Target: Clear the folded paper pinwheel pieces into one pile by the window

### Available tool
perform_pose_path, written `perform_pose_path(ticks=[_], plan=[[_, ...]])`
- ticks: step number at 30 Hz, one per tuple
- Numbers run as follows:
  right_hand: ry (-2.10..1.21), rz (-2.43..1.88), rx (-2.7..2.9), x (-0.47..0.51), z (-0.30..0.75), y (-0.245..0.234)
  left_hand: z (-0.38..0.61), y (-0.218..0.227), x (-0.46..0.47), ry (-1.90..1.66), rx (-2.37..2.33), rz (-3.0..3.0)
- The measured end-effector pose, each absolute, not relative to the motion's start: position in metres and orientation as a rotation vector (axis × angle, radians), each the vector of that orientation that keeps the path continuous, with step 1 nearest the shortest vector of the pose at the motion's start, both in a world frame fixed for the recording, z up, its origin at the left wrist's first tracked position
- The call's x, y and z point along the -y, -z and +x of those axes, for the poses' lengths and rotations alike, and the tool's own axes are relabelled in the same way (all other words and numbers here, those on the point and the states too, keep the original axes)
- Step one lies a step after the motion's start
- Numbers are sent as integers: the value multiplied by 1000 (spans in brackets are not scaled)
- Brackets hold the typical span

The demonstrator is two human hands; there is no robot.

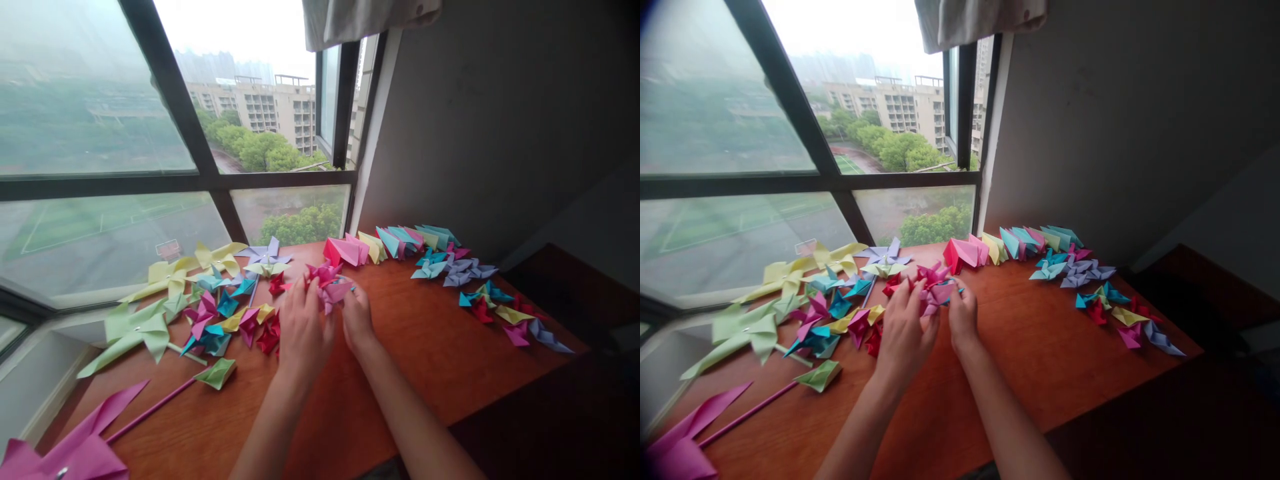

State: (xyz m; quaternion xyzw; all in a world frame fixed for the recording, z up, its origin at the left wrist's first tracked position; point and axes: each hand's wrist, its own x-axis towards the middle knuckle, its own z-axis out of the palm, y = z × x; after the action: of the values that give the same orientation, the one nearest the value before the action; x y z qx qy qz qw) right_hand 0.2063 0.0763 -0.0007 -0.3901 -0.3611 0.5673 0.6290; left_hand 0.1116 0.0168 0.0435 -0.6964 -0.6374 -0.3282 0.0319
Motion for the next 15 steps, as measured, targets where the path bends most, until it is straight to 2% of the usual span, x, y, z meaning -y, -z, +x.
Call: perform_pose_path(ticks=[4, 8, 11, 15], plan=[[-1374, -851, 936, -75, 140, -15, 43, -58, -2, 1001, 1999, -1988], [-1294, -780, 1178, -72, 114, -22, 0, -66, 6, 825, 2203, -1678], [-1103, -867, 1395, -60, 141, -25, 5, -70, 9, 852, 2201, -1656], [-751, -999, 1564, -48, 241, -21, 53, -66, 10, 1156, 2005, -1861]])
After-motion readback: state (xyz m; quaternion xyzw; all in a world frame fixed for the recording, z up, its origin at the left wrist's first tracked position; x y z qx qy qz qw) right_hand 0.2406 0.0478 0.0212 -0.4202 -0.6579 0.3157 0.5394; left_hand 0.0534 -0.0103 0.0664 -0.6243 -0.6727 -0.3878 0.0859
